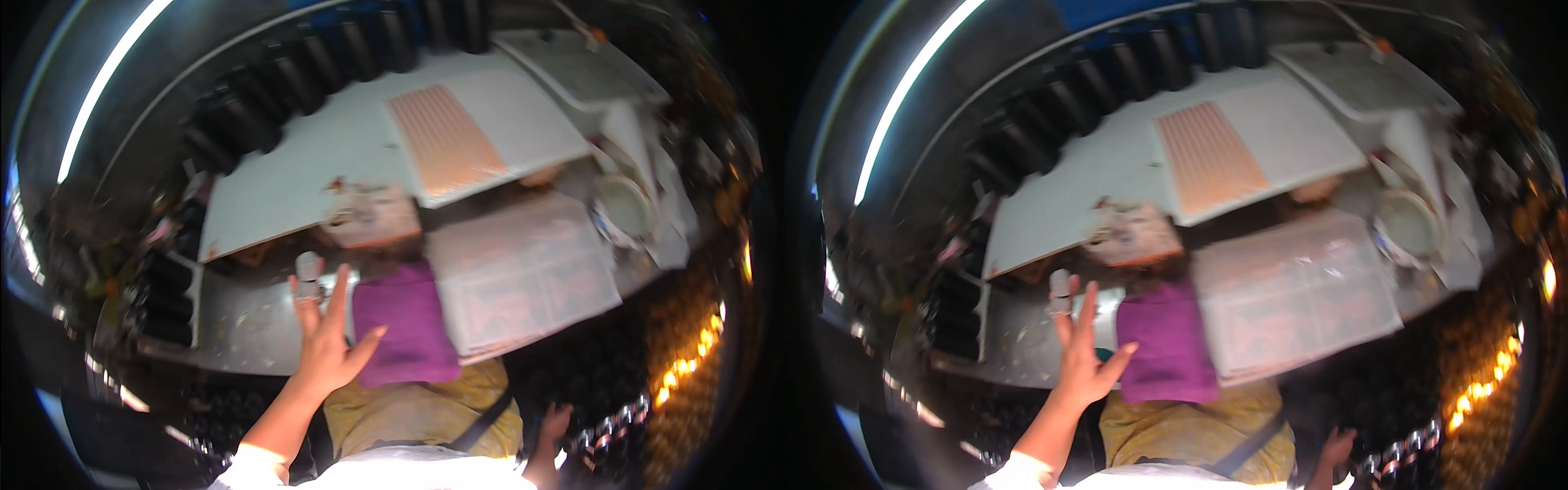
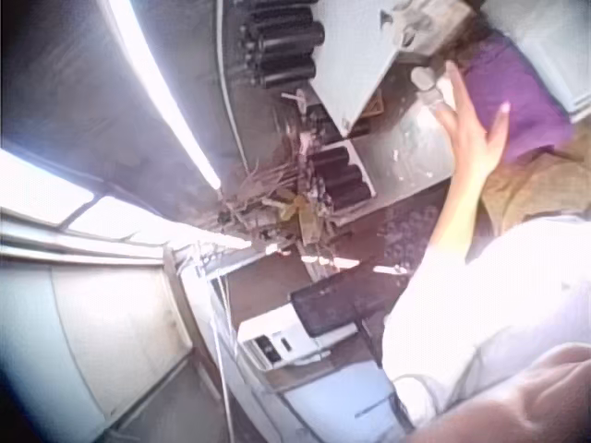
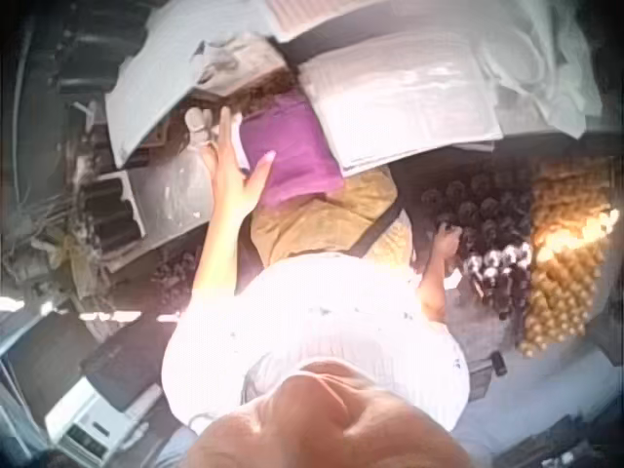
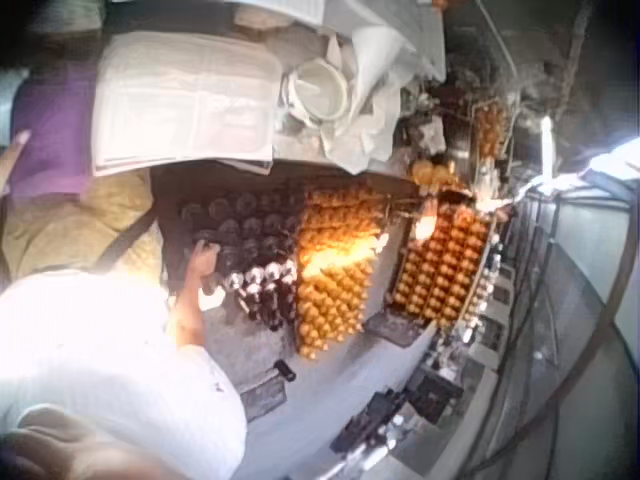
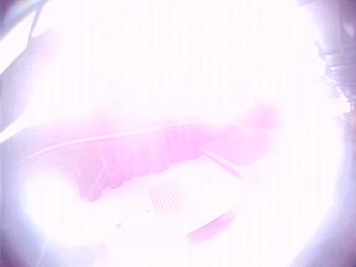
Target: The person applies decorative labels and orange bands to black cylindrical containers. They peel the backing from a label, align it on the container, and smooth it down with a purple cloth. The person then wraps an orange band around the container's neck and secures it.
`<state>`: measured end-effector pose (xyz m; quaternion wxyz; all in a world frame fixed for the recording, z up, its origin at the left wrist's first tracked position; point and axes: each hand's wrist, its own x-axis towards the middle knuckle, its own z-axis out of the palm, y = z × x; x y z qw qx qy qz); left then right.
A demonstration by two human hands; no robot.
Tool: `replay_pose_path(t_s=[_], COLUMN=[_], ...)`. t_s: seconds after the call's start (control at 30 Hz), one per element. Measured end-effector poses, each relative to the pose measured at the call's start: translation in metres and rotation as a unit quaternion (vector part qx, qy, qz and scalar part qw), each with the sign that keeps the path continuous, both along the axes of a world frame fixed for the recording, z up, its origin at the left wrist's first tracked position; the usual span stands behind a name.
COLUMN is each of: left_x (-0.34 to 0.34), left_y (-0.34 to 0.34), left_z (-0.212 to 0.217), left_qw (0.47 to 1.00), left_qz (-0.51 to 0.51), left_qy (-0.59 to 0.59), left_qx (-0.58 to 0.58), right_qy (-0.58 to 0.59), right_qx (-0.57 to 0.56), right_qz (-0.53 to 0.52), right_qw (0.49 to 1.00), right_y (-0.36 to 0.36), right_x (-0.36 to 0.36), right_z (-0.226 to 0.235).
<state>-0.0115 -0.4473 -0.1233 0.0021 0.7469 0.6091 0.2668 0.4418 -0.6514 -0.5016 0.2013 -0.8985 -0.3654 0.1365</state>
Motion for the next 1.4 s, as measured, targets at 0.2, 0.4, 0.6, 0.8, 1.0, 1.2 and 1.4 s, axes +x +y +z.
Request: replay_pose_path(t_s=[0.2,0.4,0.6,0.8,1.0,1.2,1.4], left_x=[-0.171,-0.368,-0.4,-0.309,-0.155,-0.02,-0.019], left_y=[0.012,0.039,0.026,-0.032,-0.037,0.049,0.073], left_z=[0.032,-0.021,-0.022,0.027,0.024,-0.028,-0.014], left_qw=[0.904,0.767,0.779,0.74,0.78,0.626,0.589], left_qz=[0.376,0.523,0.492,0.414,0.038,0.001,0.036], left_qy=[-0.11,-0.244,-0.288,-0.169,-0.601,-0.746,-0.755], left_qx=[0.171,0.28,0.262,0.503,0.171,-0.227,-0.285], right_qy=[-0.053,-0.157,-0.133,0.06,0.223,0.329,0.082], right_qx=[-0.089,-0.01,0.038,0.15,0.295,0.252,0.186], right_qz=[0.1,0.109,0.058,0.004,0.458,0.531,0.56], right_qw=[0.99,0.982,0.989,0.987,0.808,0.739,0.803], right_y=[0.045,0.025,0.02,0.02,0.169,0.221,0.243], right_x=[0.001,0.021,0.014,-0.02,-0.198,-0.251,-0.167], right_z=[-0.012,-0.006,0.031,0.141,0.326,0.36,0.344])
